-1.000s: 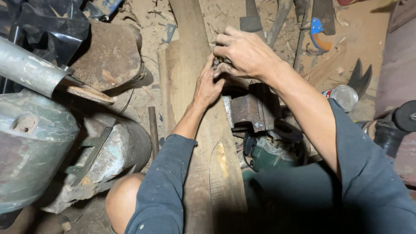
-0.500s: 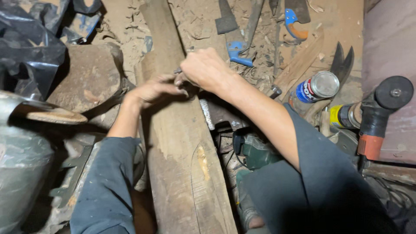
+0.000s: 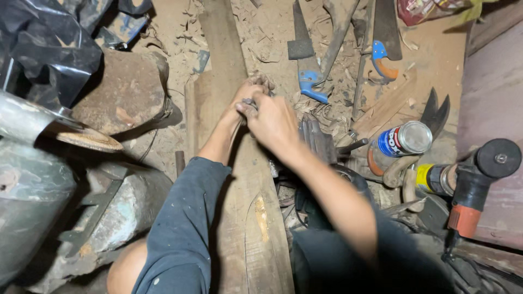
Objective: The person marks a curved line on a wooden plank using a compass, then uses a handheld electric carving machine to cut along the marked line. The person holds the tool with both hands and guides it along the curve, producing wood shavings.
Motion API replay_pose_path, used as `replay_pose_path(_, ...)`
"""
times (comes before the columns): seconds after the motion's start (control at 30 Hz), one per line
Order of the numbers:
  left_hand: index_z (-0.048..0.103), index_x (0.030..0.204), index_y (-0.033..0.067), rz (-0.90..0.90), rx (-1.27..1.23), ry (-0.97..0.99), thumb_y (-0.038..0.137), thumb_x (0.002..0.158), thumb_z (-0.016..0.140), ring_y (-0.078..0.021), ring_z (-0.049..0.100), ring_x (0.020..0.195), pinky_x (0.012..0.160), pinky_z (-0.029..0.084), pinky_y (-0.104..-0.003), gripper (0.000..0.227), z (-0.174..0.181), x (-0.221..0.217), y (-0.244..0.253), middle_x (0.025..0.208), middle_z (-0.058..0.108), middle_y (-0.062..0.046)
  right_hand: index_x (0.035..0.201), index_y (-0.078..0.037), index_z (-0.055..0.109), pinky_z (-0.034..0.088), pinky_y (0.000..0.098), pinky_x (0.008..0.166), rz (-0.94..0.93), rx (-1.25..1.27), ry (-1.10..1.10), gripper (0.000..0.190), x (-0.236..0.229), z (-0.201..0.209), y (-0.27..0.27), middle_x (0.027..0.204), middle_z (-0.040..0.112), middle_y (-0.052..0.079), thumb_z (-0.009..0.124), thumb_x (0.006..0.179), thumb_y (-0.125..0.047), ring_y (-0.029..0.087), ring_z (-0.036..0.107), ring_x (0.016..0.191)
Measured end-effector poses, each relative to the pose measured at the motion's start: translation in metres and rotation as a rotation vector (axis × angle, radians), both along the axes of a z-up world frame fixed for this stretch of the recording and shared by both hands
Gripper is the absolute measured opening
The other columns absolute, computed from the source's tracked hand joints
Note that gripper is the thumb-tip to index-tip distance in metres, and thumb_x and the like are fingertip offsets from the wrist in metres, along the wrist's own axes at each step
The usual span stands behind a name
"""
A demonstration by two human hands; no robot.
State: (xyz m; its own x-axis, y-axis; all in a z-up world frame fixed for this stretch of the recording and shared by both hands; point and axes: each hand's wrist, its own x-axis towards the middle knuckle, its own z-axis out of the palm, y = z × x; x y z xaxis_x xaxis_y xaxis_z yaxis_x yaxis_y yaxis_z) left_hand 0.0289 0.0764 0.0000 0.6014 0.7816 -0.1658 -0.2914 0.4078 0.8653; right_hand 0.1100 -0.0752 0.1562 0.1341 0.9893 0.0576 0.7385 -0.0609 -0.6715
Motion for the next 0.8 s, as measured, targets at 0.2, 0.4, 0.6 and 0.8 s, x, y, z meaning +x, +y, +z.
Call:
replay_pose_path(0.2, 0.052, 0.127, 0.0033, 0.069, 0.685, 0.049, 0.016, 0.099, 0.059, -0.024, 0.055, 0.12, 0.107, 0.048, -0.035, 0.031, 0.014, -0.037, -0.074, 0.122, 0.057, -0.008, 0.139, 0.0, 0.047, 0.028, 0.0602, 0.115, -0.45, 0.48, 0.122, 0.064, -0.105, 0.0, -0.006, 0.139, 0.046, 0.03, 0.072, 0.088, -0.031, 0.048, 0.039, 0.132)
replay_pose_path(0.4, 0.056, 0.129, 0.0043, -0.066, 0.057, -0.017, 0.026, 0.098, 0.059, -0.024, 0.054, 0.121, 0.107, 0.047, -0.037, 0.037, -0.007, -0.009, -0.017, 0.127, 0.061, -0.01, 0.127, -0.011, 0.061, 0.037, 0.0593, 0.109, 0.412, 0.156, 0.037, 0.059, -0.031, 0.04, -0.038, 0.147, 0.044, 0.021, 0.084, 0.076, -0.03, 0.045, 0.035, 0.129)
replay_pose_path(0.6, 0.056, 0.133, 0.0057, -0.017, 0.147, -0.13, 0.025, 0.105, 0.058, -0.0201, 0.055, 0.125, 0.108, 0.048, -0.037, 0.034, -0.101, 0.016, 0.011, 0.131, 0.06, -0.008, 0.119, -0.008, 0.066, 0.051, 0.0425, 0.104, 0.836, 0.334, -0.732, 0.036, 0.023, 0.029, -0.003, 0.122, 0.068, 0.01, 0.073, 0.087, -0.022, 0.03, 0.058, 0.127)
replay_pose_path(0.8, 0.056, 0.135, 0.0069, -0.026, 0.319, -0.286, 0.024, 0.106, 0.056, -0.0185, 0.057, 0.124, 0.107, 0.05, -0.038, 0.033, -0.128, -0.003, -0.023, 0.135, 0.061, -0.008, 0.113, 0.006, 0.056, 0.057, 0.0489, 0.062, 0.626, -0.068, -0.777, 0.044, -0.031, 0.038, 0.043, 0.074, 0.066, 0.022, 0.064, 0.094, -0.033, 0.037, 0.069, 0.077)
